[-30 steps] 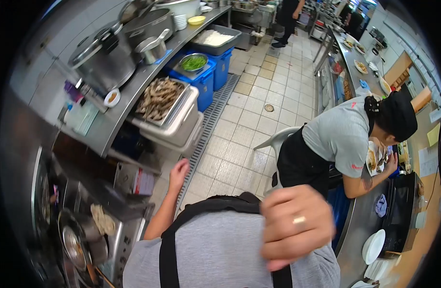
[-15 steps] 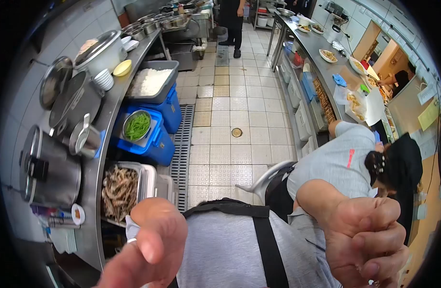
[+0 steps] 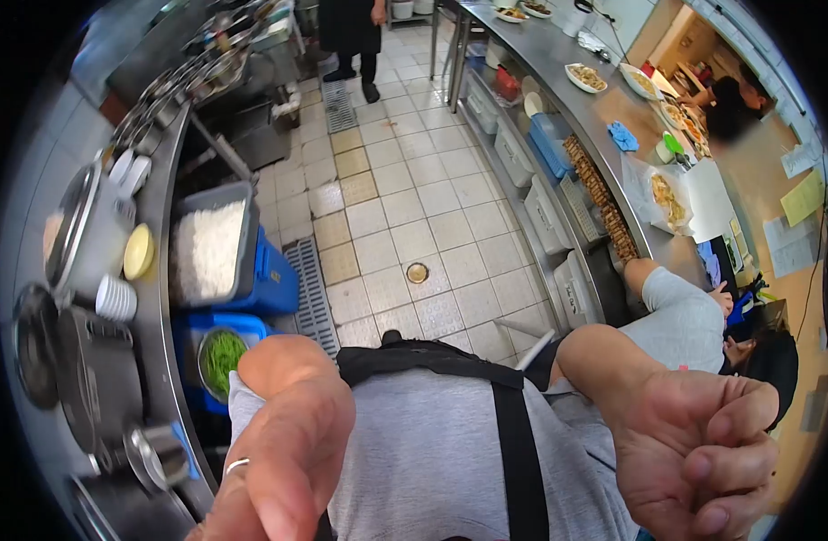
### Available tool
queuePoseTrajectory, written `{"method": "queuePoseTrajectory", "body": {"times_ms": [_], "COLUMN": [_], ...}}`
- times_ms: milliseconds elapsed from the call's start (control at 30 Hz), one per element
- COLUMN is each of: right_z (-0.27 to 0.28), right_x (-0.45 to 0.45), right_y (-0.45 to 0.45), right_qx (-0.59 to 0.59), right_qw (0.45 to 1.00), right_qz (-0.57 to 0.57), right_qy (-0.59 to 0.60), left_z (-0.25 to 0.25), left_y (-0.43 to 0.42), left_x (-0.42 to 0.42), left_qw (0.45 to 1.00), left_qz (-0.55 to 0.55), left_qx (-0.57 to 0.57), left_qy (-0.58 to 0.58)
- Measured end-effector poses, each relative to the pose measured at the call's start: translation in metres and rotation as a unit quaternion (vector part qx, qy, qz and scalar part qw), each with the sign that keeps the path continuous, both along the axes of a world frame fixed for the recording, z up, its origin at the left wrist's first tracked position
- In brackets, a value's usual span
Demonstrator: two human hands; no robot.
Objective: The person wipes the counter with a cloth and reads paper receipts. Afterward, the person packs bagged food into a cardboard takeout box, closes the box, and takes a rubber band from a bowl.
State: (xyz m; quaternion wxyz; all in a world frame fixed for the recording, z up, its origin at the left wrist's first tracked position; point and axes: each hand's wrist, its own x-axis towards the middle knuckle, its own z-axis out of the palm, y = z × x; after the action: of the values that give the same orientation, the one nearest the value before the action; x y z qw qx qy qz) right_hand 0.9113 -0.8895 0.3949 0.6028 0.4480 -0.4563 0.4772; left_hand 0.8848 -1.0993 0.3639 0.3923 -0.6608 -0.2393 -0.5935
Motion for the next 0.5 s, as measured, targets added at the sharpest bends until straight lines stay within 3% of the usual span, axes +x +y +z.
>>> {"method": "queuePoseTrajectory", "body": {"times_ms": [167,267,333,433,500], "right_z": [-0.001,-0.01,-0.027,-0.073,-0.102], "right_x": [-0.087,-0.14,-0.18,-0.231,-0.265], "right_y": [0.005,0.025,0.049,0.116,0.16], "right_qx": [-0.025,-0.045,-0.052,0.013,0.024], "right_qw": [0.995,0.986,0.976,0.936,0.874], "right_qz": [-0.099,-0.16,-0.208,-0.284,-0.341], "right_qy": [-0.007,-0.011,-0.043,-0.21,-0.344], "left_z": [-0.001,-0.02,-0.025,-0.069,-0.107], "left_y": [0.008,0.017,0.034,0.063,0.091], "left_x": [-0.121,-0.188,-0.253,-0.342,-0.39], "left_qw": [0.998,0.984,0.954,0.873,0.819], "left_qz": [-0.054,-0.076,-0.037,0.047,0.129], "left_qx": [0.034,-0.052,-0.207,-0.363,-0.402], "left_qy": [-0.018,-0.154,-0.216,-0.322,-0.389]}}
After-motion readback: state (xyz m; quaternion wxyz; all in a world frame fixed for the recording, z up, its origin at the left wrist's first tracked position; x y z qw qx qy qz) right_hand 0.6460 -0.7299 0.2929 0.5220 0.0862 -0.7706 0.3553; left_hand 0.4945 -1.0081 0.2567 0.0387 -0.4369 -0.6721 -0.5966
